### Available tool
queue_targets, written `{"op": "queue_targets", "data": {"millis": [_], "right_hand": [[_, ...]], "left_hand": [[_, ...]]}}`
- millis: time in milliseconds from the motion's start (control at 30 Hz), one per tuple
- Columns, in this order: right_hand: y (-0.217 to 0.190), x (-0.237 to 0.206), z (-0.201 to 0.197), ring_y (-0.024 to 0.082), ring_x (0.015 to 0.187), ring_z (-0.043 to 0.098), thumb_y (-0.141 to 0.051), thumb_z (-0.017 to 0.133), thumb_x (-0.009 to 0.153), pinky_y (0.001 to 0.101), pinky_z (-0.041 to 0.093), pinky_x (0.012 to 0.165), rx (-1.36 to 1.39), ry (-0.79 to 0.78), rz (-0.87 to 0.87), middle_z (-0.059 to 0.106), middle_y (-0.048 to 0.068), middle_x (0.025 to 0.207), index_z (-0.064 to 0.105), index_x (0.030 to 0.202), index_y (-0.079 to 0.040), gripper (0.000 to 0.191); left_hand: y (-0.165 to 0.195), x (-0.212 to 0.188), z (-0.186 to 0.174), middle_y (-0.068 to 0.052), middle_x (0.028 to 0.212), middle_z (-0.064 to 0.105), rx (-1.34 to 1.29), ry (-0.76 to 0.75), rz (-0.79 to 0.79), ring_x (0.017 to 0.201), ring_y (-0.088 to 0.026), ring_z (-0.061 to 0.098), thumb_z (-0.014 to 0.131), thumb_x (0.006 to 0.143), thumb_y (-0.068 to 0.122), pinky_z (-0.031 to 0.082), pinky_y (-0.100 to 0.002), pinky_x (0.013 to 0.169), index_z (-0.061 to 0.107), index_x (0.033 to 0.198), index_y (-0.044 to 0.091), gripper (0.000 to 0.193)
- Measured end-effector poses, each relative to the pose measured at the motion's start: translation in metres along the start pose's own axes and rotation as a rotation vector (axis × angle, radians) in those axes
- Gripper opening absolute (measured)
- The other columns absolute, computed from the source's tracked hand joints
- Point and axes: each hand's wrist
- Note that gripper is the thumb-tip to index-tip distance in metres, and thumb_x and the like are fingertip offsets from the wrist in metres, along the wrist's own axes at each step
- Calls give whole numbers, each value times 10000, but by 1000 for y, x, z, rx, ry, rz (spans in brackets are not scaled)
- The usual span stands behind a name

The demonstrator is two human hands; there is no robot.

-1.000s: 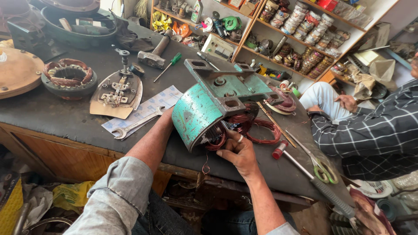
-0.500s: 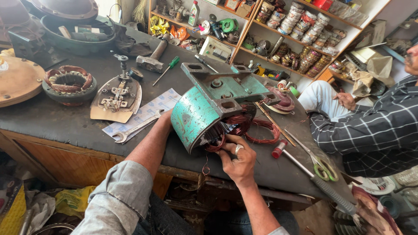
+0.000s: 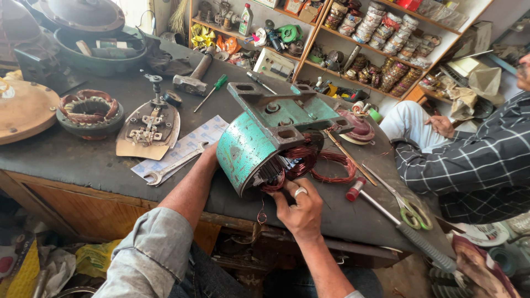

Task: The person winds copper wire around a motor stator, using a small hammer to tap the coils into place. They cut a piece of paper with scissors and insert it between the windings, then continue winding and tapping the coil.

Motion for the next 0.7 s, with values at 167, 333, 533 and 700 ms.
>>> {"op": "queue_targets", "data": {"millis": [167,333,533,700], "right_hand": [[-7,7,-3,237,675,713,-84,838,699,341,545,609,24,-74,130,719,102,791,746,857,10,205],[-8,10,-9,207,683,716,-85,836,701,313,533,626,146,-99,132,722,86,787,776,888,-7,211],[9,1,-7,149,662,654,-146,925,694,293,515,629,198,-95,124,692,48,764,738,995,-21,376],[32,-4,0,32,654,634,-150,926,729,221,517,573,463,-211,328,686,-43,772,661,1268,-43,610]], "left_hand": [[0,0,1,-146,1190,728,-110,73,-93,992,-180,711,657,966,101,606,-320,821,623,1336,-26,393],[1,0,-3,-126,1199,734,-146,56,-79,1020,-168,708,669,947,125,598,-316,863,634,1324,-13,403],[3,0,-5,-148,1180,737,100,17,-130,999,-185,709,677,953,101,608,-320,837,657,1303,-37,377],[5,0,-1,-163,1187,732,-239,48,-180,980,-197,734,636,984,121,620,-312,802,631,1325,-35,375]]}}
Point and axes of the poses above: each hand's wrist, its own x-axis towards the middle knuckle, its own z-axis out of the palm, y = z × x
